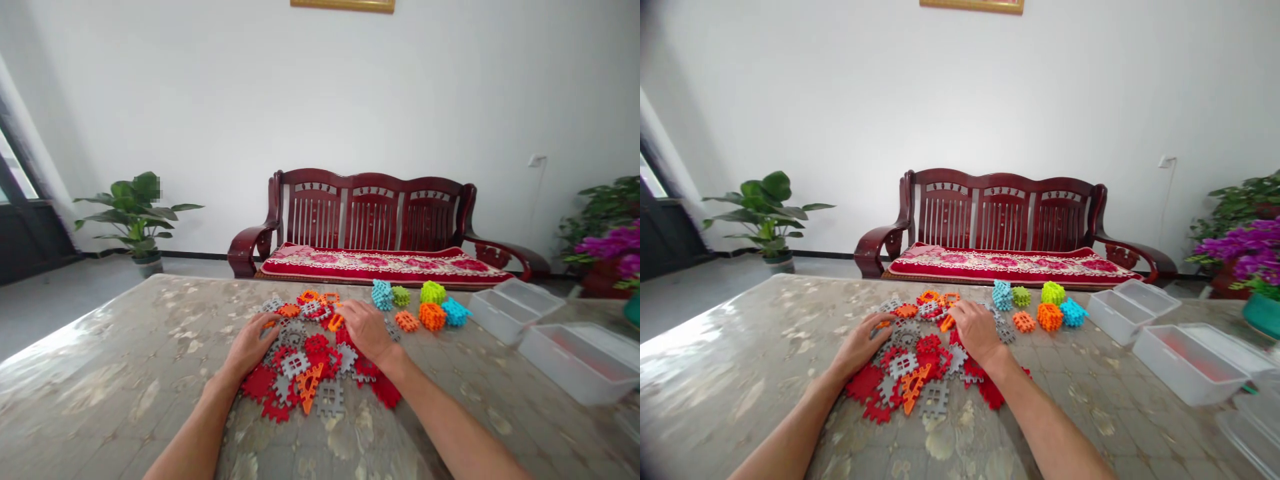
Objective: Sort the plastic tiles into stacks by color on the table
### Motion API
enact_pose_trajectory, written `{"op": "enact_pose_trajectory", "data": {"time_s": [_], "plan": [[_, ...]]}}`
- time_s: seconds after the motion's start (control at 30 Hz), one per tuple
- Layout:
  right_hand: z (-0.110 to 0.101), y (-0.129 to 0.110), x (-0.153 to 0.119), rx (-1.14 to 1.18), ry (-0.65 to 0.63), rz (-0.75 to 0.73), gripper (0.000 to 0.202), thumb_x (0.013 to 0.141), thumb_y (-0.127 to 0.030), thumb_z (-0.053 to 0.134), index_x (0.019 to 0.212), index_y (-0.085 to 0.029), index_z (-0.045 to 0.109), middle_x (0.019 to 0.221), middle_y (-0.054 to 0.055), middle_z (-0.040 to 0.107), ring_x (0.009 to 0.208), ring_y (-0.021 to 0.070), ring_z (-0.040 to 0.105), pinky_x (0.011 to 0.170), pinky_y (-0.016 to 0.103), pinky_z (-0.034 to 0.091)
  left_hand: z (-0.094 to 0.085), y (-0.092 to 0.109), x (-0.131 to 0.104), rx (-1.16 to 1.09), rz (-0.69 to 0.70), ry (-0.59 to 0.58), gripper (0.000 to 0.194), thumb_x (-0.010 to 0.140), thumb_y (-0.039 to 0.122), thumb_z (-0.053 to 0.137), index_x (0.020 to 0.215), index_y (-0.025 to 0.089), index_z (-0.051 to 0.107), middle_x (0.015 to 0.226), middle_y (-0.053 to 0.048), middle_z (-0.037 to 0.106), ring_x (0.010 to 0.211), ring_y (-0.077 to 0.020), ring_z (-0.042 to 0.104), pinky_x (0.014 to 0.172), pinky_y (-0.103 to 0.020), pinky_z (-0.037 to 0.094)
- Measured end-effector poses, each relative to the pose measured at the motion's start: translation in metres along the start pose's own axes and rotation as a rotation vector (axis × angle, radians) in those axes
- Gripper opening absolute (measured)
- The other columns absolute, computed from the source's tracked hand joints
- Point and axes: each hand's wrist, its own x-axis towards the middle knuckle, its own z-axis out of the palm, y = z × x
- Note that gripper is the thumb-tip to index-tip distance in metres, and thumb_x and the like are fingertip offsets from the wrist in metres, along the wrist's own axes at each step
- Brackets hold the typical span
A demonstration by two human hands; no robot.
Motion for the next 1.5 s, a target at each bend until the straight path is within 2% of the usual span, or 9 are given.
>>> {"op": "enact_pose_trajectory", "data": {"time_s": [0.2,0.33,0.4,0.5,0.6,0.77,0.93,1.33,1.5], "plan": [[0.008,0.047,-0.047,0.208,0.077,0.046,0.056,0.075,0.005,0.040,0.113,-0.024,0.071,0.122,0.002,0.070,0.115,0.0177,0.062,0.104,0.035,0.045,0.001,-0.008,0.001,0.024,0.019,-0.012,0.034,0.086,0.043,0.052,0.105,0.025,0.073,0.113,-0.004,0.072,0.111,-0.0229,0.064,0.103,-0.038,0.048],[0.017,0.065,-0.059,0.377,0.225,0.301,0.056,0.071,0.002,0.039,0.109,-0.023,0.071,0.115,0.003,0.073,0.112,0.0183,0.065,0.104,0.037,0.047,0.002,-0.011,0.002,0.019,0.024,-0.002,0.035,0.086,0.044,0.052,0.105,0.024,0.073,0.112,-0.004,0.073,0.110,-0.0225,0.065,0.102,-0.037,0.049],[0.022,0.071,-0.060,0.467,0.213,0.398,0.054,0.070,-0.001,0.041,0.110,-0.023,0.070,0.111,0.003,0.074,0.107,0.0192,0.067,0.099,0.037,0.050,0.002,-0.013,0.003,0.019,0.016,-0.004,0.036,0.086,0.045,0.051,0.104,0.024,0.073,0.112,-0.004,0.073,0.109,-0.0229,0.066,0.101,-0.037,0.049],[0.027,0.076,-0.062,0.566,0.138,0.425,0.050,0.071,-0.005,0.045,0.111,-0.023,0.070,0.111,0.003,0.074,0.105,0.0194,0.068,0.093,0.035,0.053,0.003,-0.016,0.003,0.017,0.013,-0.016,0.036,0.086,0.046,0.051,0.103,0.024,0.074,0.111,-0.005,0.074,0.108,-0.0233,0.066,0.102,-0.038,0.049],[0.026,0.080,-0.065,0.526,0.103,0.383,0.047,0.071,-0.009,0.051,0.112,-0.022,0.070,0.115,0.005,0.073,0.109,0.0214,0.066,0.098,0.038,0.050,0.004,-0.018,0.003,0.014,0.017,-0.013,0.036,0.086,0.047,0.051,0.102,0.024,0.074,0.111,-0.005,0.074,0.108,-0.0235,0.066,0.102,-0.039,0.049],[0.014,0.080,-0.069,0.397,0.004,0.290,0.060,0.066,-0.012,0.061,0.125,-0.022,0.066,0.123,0.007,0.069,0.116,0.0249,0.060,0.105,0.041,0.043,0.004,-0.020,0.004,0.022,0.018,-0.009,0.036,0.086,0.047,0.051,0.100,0.024,0.074,0.109,-0.006,0.074,0.106,-0.0238,0.067,0.100,-0.039,0.050],[0.007,0.074,-0.069,0.308,-0.073,0.306,0.056,0.074,-0.020,0.065,0.129,-0.023,0.064,0.120,0.008,0.069,0.112,0.0242,0.061,0.102,0.039,0.045,0.004,-0.019,0.005,0.033,0.019,-0.020,0.035,0.086,0.046,0.051,0.099,0.024,0.075,0.107,-0.005,0.075,0.104,-0.0238,0.067,0.098,-0.039,0.051],[0.013,0.070,-0.072,0.148,-0.003,0.297,0.046,0.084,-0.023,0.062,0.130,-0.023,0.063,0.117,0.008,0.071,0.112,0.0236,0.060,0.102,0.038,0.044,0.004,-0.020,0.004,0.053,0.006,-0.020,0.036,0.085,0.046,0.050,0.100,0.025,0.075,0.107,-0.005,0.074,0.102,-0.0235,0.068,0.096,-0.038,0.052],[0.009,0.065,-0.069,0.132,0.010,0.347,0.048,0.085,-0.034,0.065,0.131,-0.021,0.062,0.121,0.009,0.070,0.113,0.0252,0.061,0.103,0.039,0.042,0.003,-0.017,0.004,0.054,-0.001,-0.021,0.036,0.085,0.046,0.050,0.101,0.025,0.075,0.107,-0.005,0.075,0.103,-0.0236,0.068,0.096,-0.037,0.052]]}}
